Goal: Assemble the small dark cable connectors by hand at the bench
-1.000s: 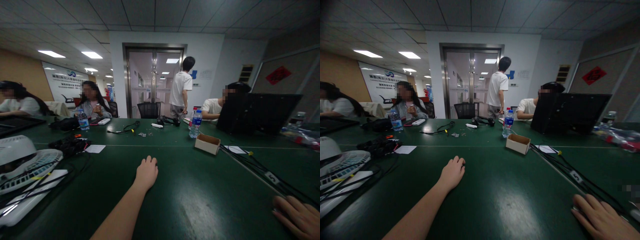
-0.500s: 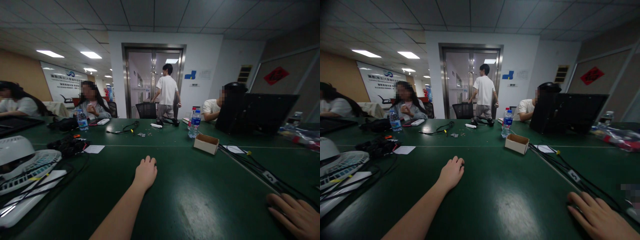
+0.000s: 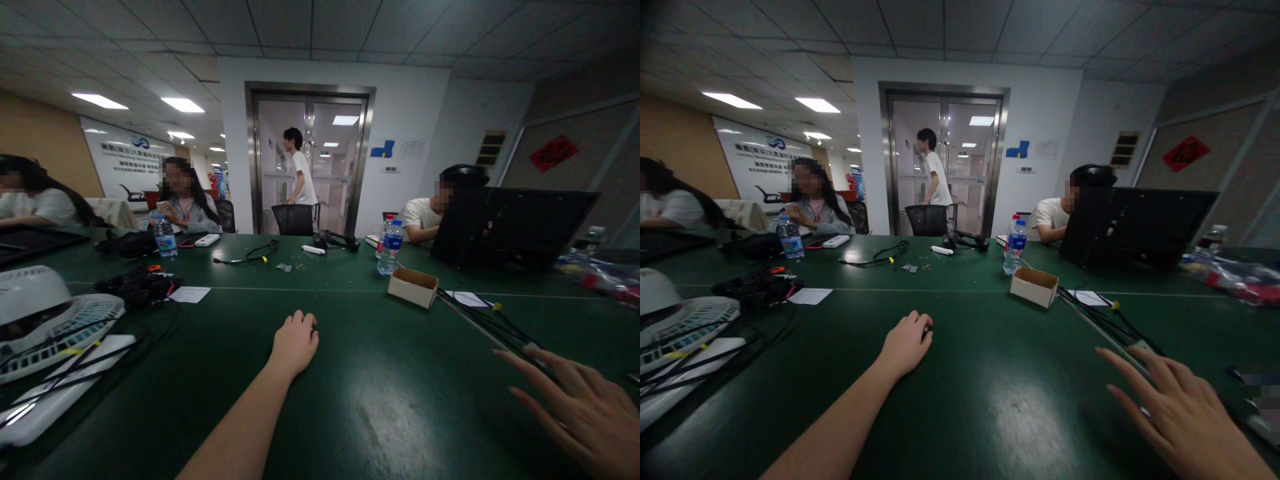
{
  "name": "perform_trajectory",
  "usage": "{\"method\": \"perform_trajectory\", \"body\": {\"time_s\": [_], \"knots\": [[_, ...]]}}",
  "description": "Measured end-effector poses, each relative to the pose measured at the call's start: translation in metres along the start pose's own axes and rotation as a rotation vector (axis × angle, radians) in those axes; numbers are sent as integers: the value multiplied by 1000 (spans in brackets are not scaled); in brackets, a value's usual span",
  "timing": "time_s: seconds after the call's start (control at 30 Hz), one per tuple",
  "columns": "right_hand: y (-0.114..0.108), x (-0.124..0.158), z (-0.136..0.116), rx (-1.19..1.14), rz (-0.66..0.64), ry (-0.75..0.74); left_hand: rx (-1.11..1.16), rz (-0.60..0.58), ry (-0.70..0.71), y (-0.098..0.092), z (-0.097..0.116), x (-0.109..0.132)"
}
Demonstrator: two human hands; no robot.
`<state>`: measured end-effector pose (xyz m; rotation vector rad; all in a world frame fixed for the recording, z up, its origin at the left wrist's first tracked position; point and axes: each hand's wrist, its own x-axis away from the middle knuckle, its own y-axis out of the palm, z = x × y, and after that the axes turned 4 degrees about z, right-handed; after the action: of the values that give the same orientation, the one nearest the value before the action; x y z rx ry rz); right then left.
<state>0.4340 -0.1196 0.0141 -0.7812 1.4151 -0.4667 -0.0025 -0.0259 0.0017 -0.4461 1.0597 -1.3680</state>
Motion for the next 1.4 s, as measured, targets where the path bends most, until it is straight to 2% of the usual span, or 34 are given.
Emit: {"method": "perform_trajectory", "body": {"time_s": [0.07, 0.17, 0.27, 0.33, 0.43, 0.53, 0.63, 0.77, 0.93, 1.03, 1.13, 1.27, 1.4], "knots": [[0, -15, -36, 12, -79, -97, 29, 9, 17, 0, 3, 2], [12, -36, -102, -124, -246, -120, 171, 3, 14, 2, 4, 4], [40, -56, -168, -398, -419, -54, 388, 32, -41, 5, 5, 2], [63, -70, -206, -585, -487, 31, 579, 103, -90, 9, 6, -2], [92, -86, -252, -856, -542, 210, 846, 230, -213, 14, 8, -8], [108, -93, -279, -1098, -461, 280, 999, 245, -344, 17, 11, -10], [114, -91, -285, -1234, -354, 297, 1077, 200, -383, 18, 16, -8], [118, -87, -278, -1327, -300, 366, 1104, 179, -380, 17, 24, -4], [120, -87, -279, -1396, -312, 460, 1140, 203, -394, 16, 30, -3], [120, -87, -281, -1462, -327, 549, 1134, 238, -361, 19, 29, -5], [121, -87, -281, -1490, -322, 576, 1110, 240, -303, 22, 28, -6], [122, -88, -277, -1364, -247, 547, 1054, 219, -205, 23, 27, -6], [120, -91, -271, -1158, -210, 373, 1093, 212, -200, 22, 24, -6]]}}
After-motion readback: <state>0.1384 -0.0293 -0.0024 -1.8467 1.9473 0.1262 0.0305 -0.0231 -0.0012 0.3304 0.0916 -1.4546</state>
